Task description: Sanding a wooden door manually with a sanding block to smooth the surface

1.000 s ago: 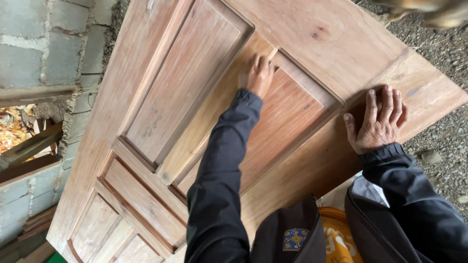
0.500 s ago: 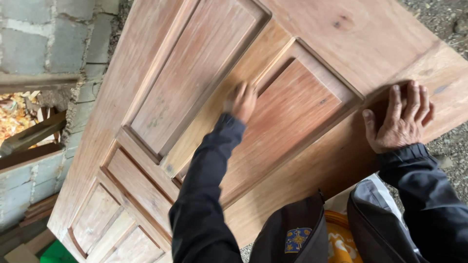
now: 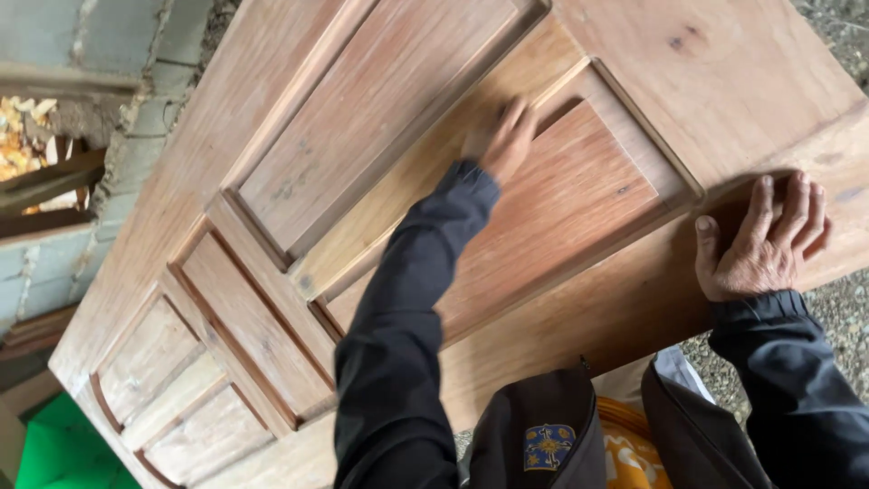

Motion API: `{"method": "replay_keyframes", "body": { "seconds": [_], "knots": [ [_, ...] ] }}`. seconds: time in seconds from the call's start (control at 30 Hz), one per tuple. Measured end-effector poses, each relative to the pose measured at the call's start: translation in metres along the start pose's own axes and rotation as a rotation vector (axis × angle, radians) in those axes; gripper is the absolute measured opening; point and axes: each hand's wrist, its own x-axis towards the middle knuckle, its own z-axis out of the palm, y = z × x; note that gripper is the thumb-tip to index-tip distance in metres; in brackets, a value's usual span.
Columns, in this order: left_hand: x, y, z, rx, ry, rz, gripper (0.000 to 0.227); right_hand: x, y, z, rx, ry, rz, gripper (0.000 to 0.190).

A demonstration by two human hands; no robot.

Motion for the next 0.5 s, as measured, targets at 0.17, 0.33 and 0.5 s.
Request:
{"method": "replay_keyframes", "body": {
  "seconds": [0.17, 0.33, 0.5],
  "knots": [
    [-0.100, -0.027, -0.086, 0.193, -0.058, -0.066, 0.010, 0.002, 0.001, 0.000, 0.012, 0.004, -0.013, 0.054],
    [-0.092, -0.023, -0.084, 0.132, -0.090, -0.073, 0.018, 0.001, -0.001, 0.002, 0.032, -0.017, -0.011, 0.051],
    [-0.047, -0.013, -0.039, 0.015, -0.013, -0.018, 0.013, -0.031, 0.010, 0.020, -0.202, -0.118, 0.064, 0.046]
  ]
}}
